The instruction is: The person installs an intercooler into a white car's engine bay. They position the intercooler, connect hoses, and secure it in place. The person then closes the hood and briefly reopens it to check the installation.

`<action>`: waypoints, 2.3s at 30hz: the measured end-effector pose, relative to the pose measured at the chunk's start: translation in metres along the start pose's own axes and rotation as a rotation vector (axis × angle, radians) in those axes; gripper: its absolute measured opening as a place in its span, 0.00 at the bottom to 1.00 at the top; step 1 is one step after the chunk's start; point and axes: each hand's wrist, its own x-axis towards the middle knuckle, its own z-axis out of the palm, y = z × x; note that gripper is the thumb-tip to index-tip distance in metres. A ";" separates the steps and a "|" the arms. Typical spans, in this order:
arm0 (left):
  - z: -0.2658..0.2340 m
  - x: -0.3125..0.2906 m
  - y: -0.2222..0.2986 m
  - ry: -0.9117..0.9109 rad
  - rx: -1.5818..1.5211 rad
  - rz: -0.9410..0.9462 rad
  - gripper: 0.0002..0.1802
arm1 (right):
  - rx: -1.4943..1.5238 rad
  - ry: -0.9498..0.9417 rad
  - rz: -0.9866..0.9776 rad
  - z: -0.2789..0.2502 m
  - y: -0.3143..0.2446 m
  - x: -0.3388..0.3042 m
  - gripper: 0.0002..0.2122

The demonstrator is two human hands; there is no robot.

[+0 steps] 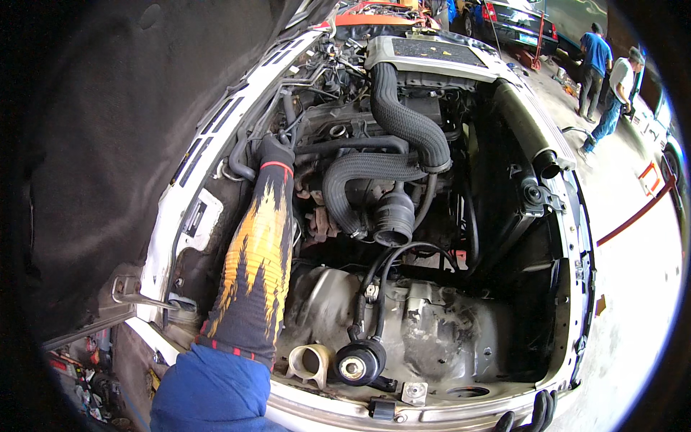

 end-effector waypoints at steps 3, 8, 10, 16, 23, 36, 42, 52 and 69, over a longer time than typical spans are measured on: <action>-0.011 0.000 0.005 -0.054 0.316 0.057 0.29 | 0.004 -0.002 -0.007 0.000 0.001 0.000 0.20; 0.000 0.006 0.004 -0.084 0.260 0.025 0.29 | 0.001 -0.013 -0.021 -0.001 0.001 0.000 0.20; 0.021 0.023 -0.004 0.141 0.011 -0.023 0.20 | 0.009 -0.012 -0.010 -0.001 0.001 0.000 0.20; 0.097 0.088 -0.013 0.663 -1.174 -0.040 0.28 | 0.003 -0.011 -0.006 -0.001 0.001 0.000 0.19; 0.046 0.014 -0.004 0.668 -0.835 -0.015 0.32 | -0.019 -0.019 -0.023 -0.001 -0.001 0.001 0.19; 0.019 -0.074 0.017 0.127 -0.558 -0.208 0.23 | 0.058 0.004 0.042 -0.005 -0.001 -0.002 0.18; 0.027 -0.021 0.054 0.594 -1.522 0.033 0.08 | 0.124 0.019 0.071 -0.005 0.003 -0.004 0.18; 0.047 0.122 0.167 0.320 -0.482 0.683 0.24 | -0.143 -0.179 0.065 0.004 -0.007 0.010 0.17; -0.039 -0.016 -0.016 -0.167 -0.455 0.592 0.13 | -0.113 -0.143 0.013 -0.001 -0.004 0.007 0.16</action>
